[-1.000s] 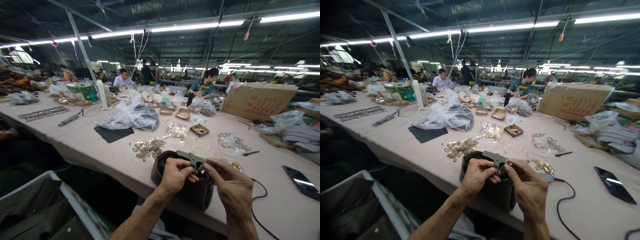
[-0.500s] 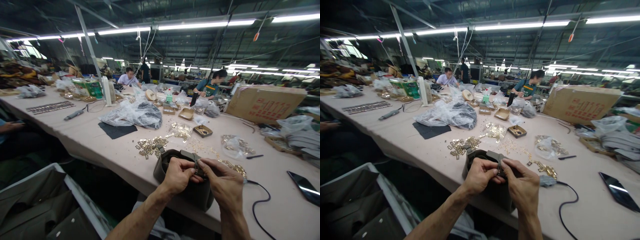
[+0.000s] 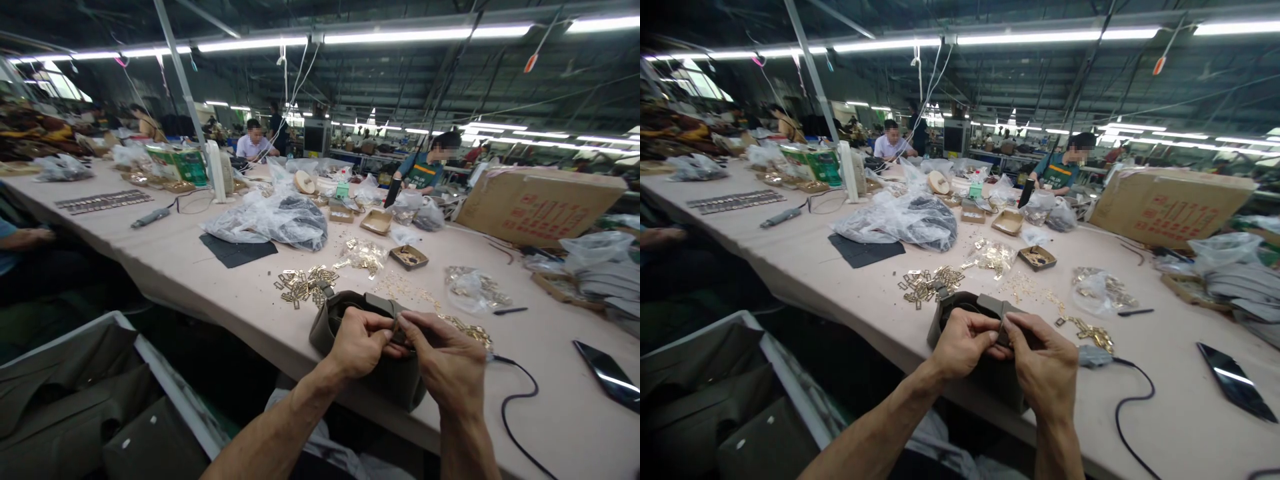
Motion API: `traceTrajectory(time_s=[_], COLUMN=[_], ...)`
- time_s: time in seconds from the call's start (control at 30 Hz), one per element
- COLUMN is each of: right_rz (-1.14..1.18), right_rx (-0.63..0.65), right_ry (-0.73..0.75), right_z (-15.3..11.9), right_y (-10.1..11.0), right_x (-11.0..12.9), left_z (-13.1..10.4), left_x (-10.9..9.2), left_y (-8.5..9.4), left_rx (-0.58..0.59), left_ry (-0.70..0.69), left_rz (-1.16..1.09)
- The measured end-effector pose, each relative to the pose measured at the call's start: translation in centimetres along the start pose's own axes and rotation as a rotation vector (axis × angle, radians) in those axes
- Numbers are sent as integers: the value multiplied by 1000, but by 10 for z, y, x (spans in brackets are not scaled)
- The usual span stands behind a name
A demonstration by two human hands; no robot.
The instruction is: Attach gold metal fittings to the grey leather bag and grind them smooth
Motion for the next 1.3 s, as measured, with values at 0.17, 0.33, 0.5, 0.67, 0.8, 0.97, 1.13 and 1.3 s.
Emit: traceTrajectory(time_s=[0.17, 0.33, 0.5, 0.67, 0.8, 0.97, 1.13, 1.3], right_rz=[-37, -69, -103, -100, -155, -172, -158, -91], right_rx=[-8, -20, -25, -13, -15, -36, -31, -31], right_ry=[67, 178, 170, 249, 308, 347, 351, 281], right_z=[-2, -5, -5, -3, -6, -11, -12, -12], right_y=[-1, 2, 4, 4, 3, 3, 3, 7], right_x=[4, 10, 4, 3, 8, 11, 6, 1], left_z=[-2, -4, -5, -3, -1, -1, 0, -1], left_x=[-1, -3, -5, -1, 3, 3, 6, 9], left_y=[0, -3, -8, -12, -11, -11, -10, -7], left_rx=[-5, -31, -78, -116, -198, -279, -291, -253], left_ry=[33, 59, 71, 102, 114, 116, 176, 243], left_rz=[-66, -113, -157, -185, -220, -185, -154, -179])
Point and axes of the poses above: each hand's wrist, its own z-axis towards the middle knuckle, its own y-axis out of the back of the hand, x = y × z, the point moved 6 cm from there along z, towards the middle knuckle, and after that the axes turned 3 degrees about -x, right-handed, at the moved point
